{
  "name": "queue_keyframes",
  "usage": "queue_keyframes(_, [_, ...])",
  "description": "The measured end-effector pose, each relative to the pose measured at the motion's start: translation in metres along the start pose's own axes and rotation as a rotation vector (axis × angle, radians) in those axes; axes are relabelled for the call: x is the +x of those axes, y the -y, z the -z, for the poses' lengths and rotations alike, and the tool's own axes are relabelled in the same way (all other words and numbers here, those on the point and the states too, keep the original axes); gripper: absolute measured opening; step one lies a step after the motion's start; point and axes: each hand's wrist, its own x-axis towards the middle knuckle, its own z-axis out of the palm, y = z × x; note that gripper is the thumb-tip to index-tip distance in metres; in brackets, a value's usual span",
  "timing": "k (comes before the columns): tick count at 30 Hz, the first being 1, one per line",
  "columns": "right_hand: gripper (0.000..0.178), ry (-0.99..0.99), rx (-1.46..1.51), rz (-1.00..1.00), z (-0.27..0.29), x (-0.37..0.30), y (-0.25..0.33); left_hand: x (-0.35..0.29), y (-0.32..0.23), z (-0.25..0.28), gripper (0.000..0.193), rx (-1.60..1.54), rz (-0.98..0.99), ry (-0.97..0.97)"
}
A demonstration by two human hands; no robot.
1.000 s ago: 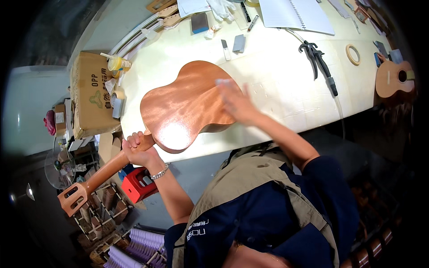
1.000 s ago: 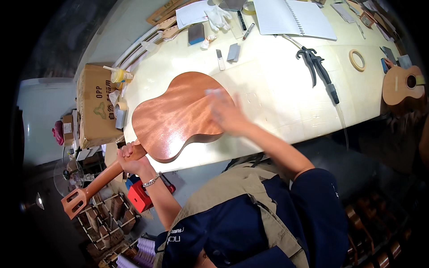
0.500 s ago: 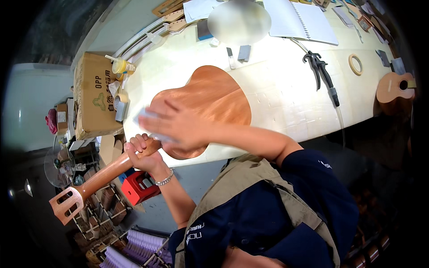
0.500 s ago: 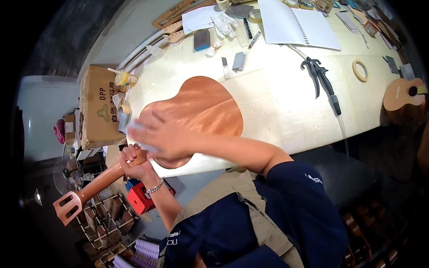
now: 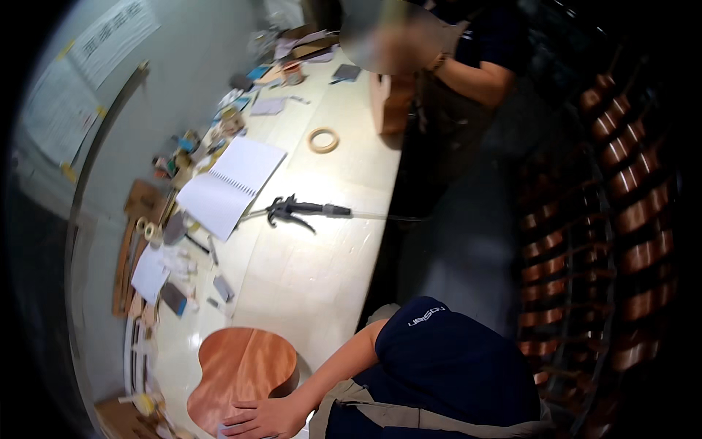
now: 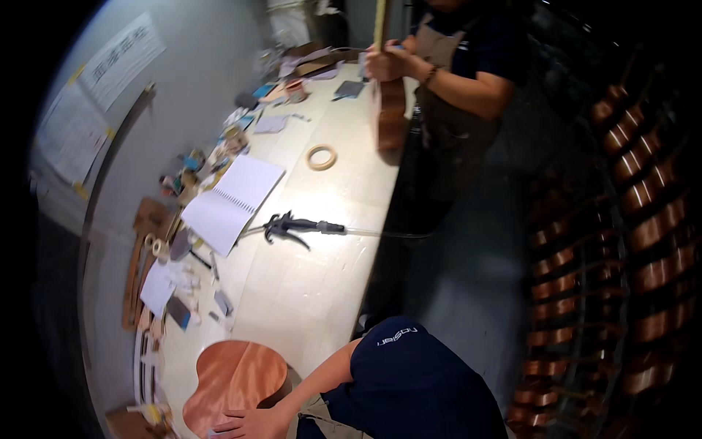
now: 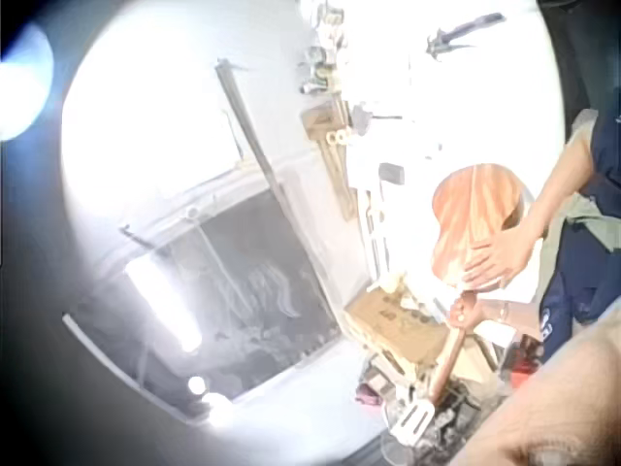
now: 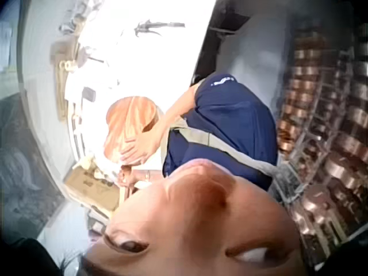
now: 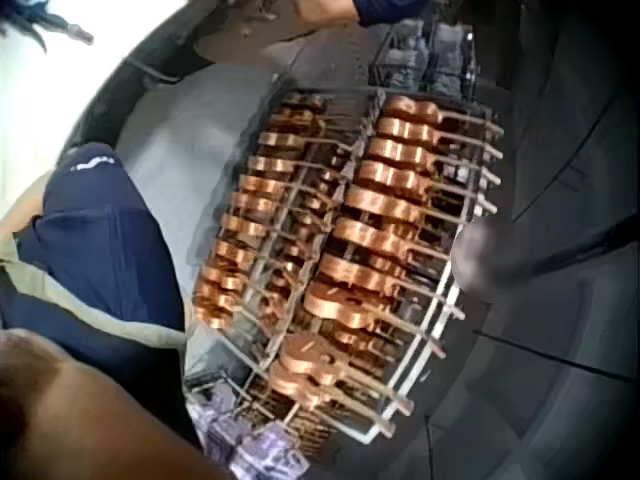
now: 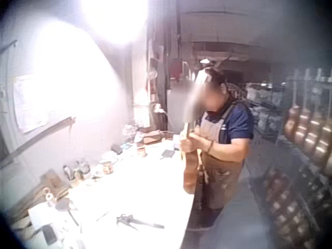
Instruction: The person sands the body and neck of a ukulele using a sanding block, wipes the surface by hand, hangs the instrument on a rack with others, and begins sanding a different one.
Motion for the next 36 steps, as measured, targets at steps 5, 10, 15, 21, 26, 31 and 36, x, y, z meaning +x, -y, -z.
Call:
queue_keyframes(5, [0.062,0.068,-0.153,-0.729,0.013,-0.152,-0.076,-0.022,0.001,-0.067,0.016,0.292,-0.062,0.027])
queue_keyframes(10, [0.061,-0.034,-0.036,-0.906,0.022,-0.189,-0.075,-0.056,0.004,-0.13,0.016,0.638,-0.087,0.421])
queue_keyframes(15, [0.057,-0.616,0.028,-0.929,0.041,-0.213,-0.079,-0.075,0.013,-0.157,0.02,1.068,-0.076,0.977])
queue_keyframes(21, [0.051,-0.904,-0.143,-0.862,0.055,-0.209,-0.064,-0.105,0.069,-0.142,0.028,1.413,-0.126,1.78])
queue_keyframes(26, [0.054,-0.889,-0.282,-0.777,0.056,-0.19,-0.045,-0.172,0.124,-0.113,0.028,1.534,-0.293,2.123])
queue_keyframes(31, [0.062,-0.527,-0.497,-0.685,0.047,-0.17,-0.069,-0.168,0.129,-0.121,0.03,1.477,-0.698,2.158])
queue_keyframes(36, [0.062,0.063,-0.588,-0.651,0.04,-0.138,-0.108,-0.112,0.086,-0.129,0.083,2.232,-0.411,1.8])
